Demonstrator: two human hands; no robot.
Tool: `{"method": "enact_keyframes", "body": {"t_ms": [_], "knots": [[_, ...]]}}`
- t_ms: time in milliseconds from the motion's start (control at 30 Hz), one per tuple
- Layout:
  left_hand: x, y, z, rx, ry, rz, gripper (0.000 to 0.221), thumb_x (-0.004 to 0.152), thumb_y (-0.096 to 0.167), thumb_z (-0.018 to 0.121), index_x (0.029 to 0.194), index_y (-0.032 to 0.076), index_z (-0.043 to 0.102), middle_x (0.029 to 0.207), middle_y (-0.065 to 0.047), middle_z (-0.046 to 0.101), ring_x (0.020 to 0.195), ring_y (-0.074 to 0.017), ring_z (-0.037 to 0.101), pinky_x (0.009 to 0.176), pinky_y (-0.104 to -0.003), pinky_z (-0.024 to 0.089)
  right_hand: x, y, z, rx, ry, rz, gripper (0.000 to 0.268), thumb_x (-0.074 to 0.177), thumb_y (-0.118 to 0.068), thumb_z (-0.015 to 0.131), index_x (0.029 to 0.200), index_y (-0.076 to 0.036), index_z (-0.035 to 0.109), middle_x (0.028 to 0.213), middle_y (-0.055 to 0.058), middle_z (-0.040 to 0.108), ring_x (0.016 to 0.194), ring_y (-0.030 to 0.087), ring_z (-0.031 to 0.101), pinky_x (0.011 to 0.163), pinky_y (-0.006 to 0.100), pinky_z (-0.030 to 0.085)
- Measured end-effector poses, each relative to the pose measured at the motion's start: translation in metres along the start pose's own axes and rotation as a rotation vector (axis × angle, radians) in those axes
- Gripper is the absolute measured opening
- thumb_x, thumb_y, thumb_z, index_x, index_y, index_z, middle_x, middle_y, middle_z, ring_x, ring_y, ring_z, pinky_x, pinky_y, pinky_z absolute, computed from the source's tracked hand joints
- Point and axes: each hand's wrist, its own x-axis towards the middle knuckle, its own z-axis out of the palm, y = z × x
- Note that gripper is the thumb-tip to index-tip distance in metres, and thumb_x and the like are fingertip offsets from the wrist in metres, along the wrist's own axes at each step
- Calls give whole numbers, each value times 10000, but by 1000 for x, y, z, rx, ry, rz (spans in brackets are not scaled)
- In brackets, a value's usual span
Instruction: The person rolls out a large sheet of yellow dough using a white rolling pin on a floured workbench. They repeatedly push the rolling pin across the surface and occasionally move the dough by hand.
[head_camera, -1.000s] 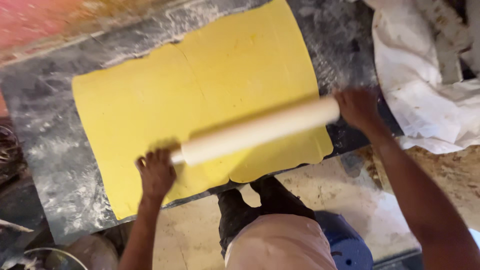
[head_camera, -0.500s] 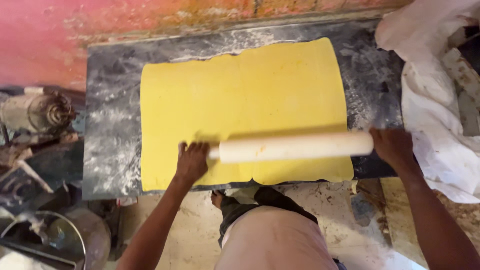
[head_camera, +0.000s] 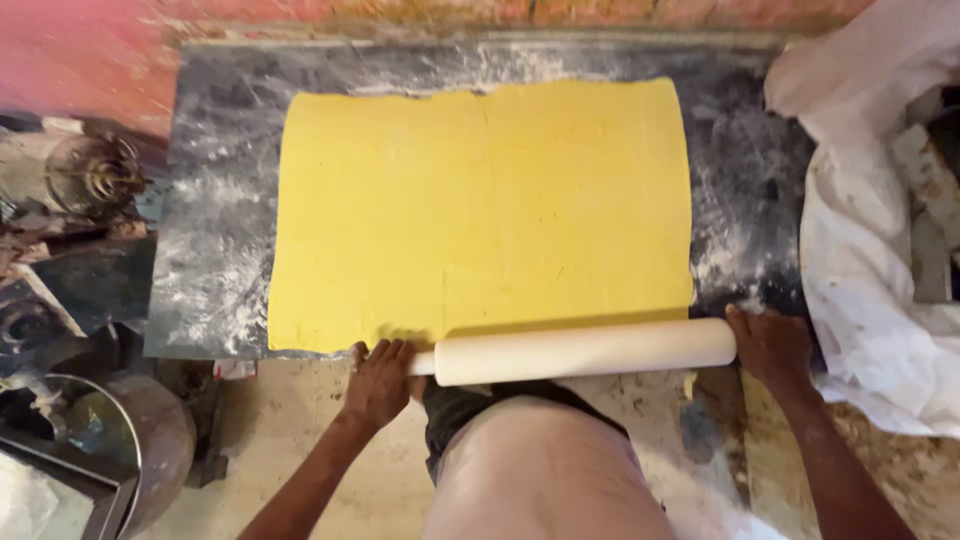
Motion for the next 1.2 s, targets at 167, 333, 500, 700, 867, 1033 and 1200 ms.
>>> {"method": "enact_keyframes", "body": {"t_ms": [167, 333, 500, 700, 867, 1033, 1200], "knots": [[64, -59, -28, 248, -29, -102, 421, 845, -38, 537, 1233, 116, 589, 1095, -86, 683, 1081, -227, 637, 1137, -565, 347, 52, -44, -8, 44, 105, -22, 633, 1134, -454, 441, 735, -54, 725, 729, 199, 685, 671, 402, 671, 721, 550, 514], [79, -92, -12, 182, 91, -132, 419, 800, -103, 500, 1163, 75, 611, 1119, -108, 673, 1083, -264, 620, 1081, -426, 429, 71, -83, 17, 211, 288, -106, 489, 1086, -376, 492, 782, -91, 748, 769, 144, 700, 795, 364, 662, 850, 569, 483], [-1, -77, 18, 134, 46, -99, 470, 684, -96, 541, 1118, 69, 613, 1053, -107, 669, 1038, -275, 611, 991, -457, 437, -3, -83, 16, 96, 165, -101, 416, 1010, -327, 505, 771, -86, 746, 754, 117, 715, 793, 348, 679, 805, 554, 466], [21, -107, -11, 183, 34, -48, 398, 766, -82, 530, 1117, 84, 619, 1035, -106, 667, 985, -260, 621, 943, -452, 442, 14, -104, -2, 112, 145, 8, 538, 1040, -398, 526, 673, -56, 721, 708, 183, 686, 681, 387, 667, 829, 544, 485], [63, -140, -22, 123, 350, -30, 332, 732, -54, 571, 1041, 56, 619, 1011, -127, 658, 1020, -319, 594, 967, -469, 426, 54, -141, 1, 253, 177, 4, 527, 1095, -340, 495, 728, -26, 705, 757, 193, 683, 799, 386, 675, 826, 527, 496], [8, -127, -12, 160, 244, -83, 407, 712, -83, 546, 1085, 57, 628, 1017, -114, 656, 985, -286, 601, 972, -461, 418, 3, -156, -8, 202, 263, -14, 436, 1011, -316, 536, 742, -34, 730, 753, 183, 696, 760, 376, 678, 822, 544, 488], [-10, -128, -7, 56, 123, -67, 366, 717, 9, 599, 1075, 78, 634, 1027, -102, 665, 1033, -314, 596, 948, -469, 403, -17, -142, 5, 113, 160, 29, 506, 1065, -336, 548, 702, -22, 710, 753, 205, 680, 699, 402, 661, 835, 536, 495]]}}
